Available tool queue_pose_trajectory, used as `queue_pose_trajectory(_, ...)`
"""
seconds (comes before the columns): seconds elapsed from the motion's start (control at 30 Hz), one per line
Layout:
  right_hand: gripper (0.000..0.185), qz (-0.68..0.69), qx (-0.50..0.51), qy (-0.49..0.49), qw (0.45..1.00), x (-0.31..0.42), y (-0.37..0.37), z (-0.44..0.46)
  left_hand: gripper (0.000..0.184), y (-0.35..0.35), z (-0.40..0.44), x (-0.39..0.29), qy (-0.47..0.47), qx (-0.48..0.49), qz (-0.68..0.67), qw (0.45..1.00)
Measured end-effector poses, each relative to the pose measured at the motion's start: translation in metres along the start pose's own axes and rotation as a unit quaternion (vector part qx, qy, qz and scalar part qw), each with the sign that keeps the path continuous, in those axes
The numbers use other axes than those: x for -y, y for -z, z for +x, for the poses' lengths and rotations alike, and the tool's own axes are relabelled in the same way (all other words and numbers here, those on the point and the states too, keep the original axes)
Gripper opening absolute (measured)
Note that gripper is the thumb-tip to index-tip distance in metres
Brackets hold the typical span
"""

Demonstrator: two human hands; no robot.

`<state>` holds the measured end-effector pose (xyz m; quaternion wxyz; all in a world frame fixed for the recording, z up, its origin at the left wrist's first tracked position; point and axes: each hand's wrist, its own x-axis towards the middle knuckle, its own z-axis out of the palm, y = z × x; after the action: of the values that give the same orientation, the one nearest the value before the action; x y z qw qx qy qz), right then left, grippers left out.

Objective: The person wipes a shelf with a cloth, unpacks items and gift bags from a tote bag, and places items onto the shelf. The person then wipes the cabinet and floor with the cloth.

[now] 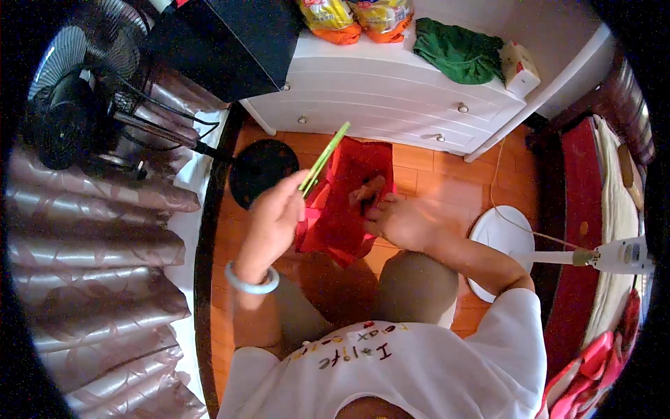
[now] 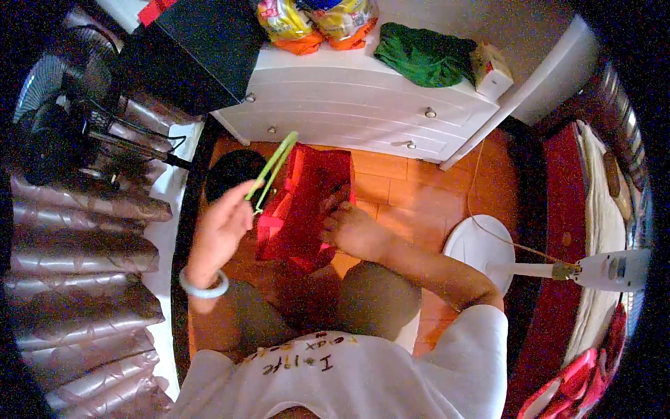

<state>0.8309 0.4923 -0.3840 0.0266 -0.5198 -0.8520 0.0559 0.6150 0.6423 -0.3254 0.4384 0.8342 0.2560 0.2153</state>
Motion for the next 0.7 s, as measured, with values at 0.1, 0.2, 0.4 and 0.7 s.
queue_pose_trajectory(0.1, 0.018, -0.025, -0.037, -0.001, 0.999, -0.003, -0.014, 0.003, 0.037, 0.022, -0.001, -0.056, 0.148, 0.013, -0.226, 0.963)
queue_pose_trajectory(0.2, 0.016, -0.031, -0.096, 0.003, 0.995, -0.004, -0.024, 0.003, 0.038, 0.018, -0.002, -0.059, 0.127, 0.003, -0.282, 0.951)
queue_pose_trajectory(0.4, 0.012, -0.016, -0.164, 0.013, 0.986, -0.005, -0.03, 0.004, 0.037, -0.019, 0.014, -0.025, 0.17, 0.028, -0.296, 0.94)
queue_pose_trajectory(0.7, 0.012, 0.034, -0.116, -0.014, 0.993, -0.009, -0.038, 0.002, 0.043, -0.105, 0.023, 0.113, 0.129, 0.104, 0.049, 0.985)
